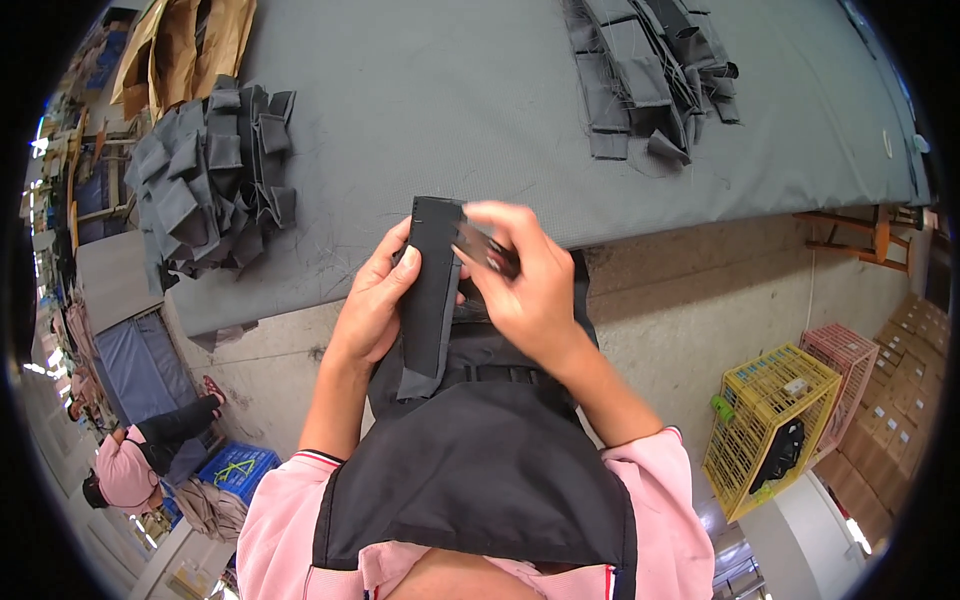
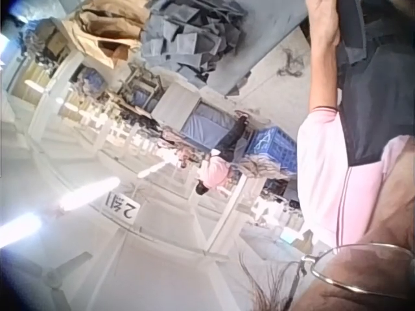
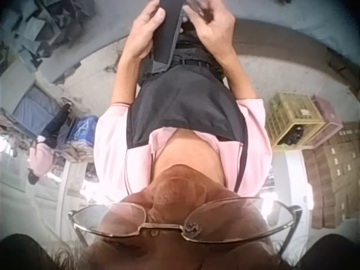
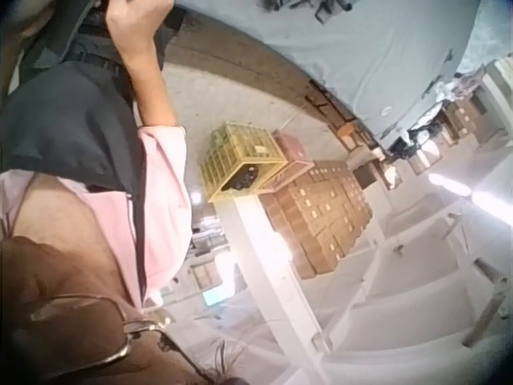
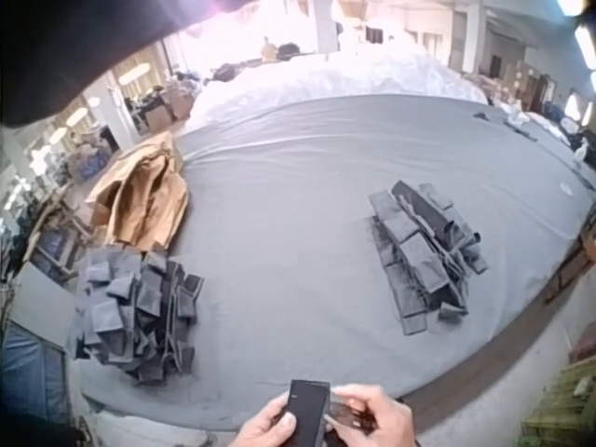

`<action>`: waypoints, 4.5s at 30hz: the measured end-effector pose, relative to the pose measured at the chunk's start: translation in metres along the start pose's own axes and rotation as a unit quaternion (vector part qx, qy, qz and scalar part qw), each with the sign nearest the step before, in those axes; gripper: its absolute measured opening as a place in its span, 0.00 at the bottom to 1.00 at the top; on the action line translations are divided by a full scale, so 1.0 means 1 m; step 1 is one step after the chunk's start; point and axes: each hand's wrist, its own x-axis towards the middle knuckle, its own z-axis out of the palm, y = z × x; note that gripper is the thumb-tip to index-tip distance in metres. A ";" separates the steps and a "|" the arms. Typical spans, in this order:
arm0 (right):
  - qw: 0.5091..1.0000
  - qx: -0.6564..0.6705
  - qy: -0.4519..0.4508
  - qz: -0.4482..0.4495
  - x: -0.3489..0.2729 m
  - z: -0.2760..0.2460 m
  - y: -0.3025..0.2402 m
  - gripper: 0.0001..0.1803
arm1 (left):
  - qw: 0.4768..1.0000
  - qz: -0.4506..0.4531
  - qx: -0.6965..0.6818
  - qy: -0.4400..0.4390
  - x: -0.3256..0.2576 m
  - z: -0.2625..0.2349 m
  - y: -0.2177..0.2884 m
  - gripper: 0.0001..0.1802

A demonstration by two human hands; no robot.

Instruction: The person is trimming loose threads from black fabric strips using a pair of clippers at a factory workbench.

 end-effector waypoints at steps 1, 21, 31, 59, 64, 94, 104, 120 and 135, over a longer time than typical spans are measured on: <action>0.998 -0.054 -0.018 0.002 0.012 0.000 -0.001 0.17 | 1.000 0.001 0.000 -0.001 0.000 0.003 0.001 0.29; 0.965 -0.111 -0.239 0.000 0.036 -0.027 -0.005 0.07 | 0.678 0.206 0.700 0.085 -0.017 0.018 0.008 0.14; 0.802 0.523 -0.029 0.287 0.005 -0.016 0.031 0.09 | 0.711 0.175 0.676 0.078 -0.010 0.012 -0.005 0.17; 0.946 -0.276 0.045 -0.165 -0.024 -0.019 -0.012 0.18 | 0.605 0.227 0.746 0.161 -0.013 0.022 -0.003 0.20; 0.940 -0.310 0.009 -0.144 -0.019 -0.017 -0.017 0.17 | 0.532 0.283 0.779 0.175 -0.011 0.017 -0.008 0.25; 0.988 0.126 0.033 0.088 -0.031 -0.022 -0.001 0.08 | 0.564 0.324 0.732 0.204 -0.007 0.021 -0.009 0.33; 0.888 0.393 0.020 0.239 -0.033 -0.020 0.003 0.11 | 0.567 0.316 0.735 0.198 -0.008 0.017 -0.012 0.34; 0.882 0.379 -0.007 0.280 0.017 -0.013 0.009 0.12 | 0.954 0.248 0.151 0.069 -0.028 -0.026 0.014 0.42; 0.987 -0.137 0.016 -0.077 -0.028 -0.011 0.002 0.16 | 1.000 -0.018 0.014 0.015 -0.019 0.008 -0.012 0.19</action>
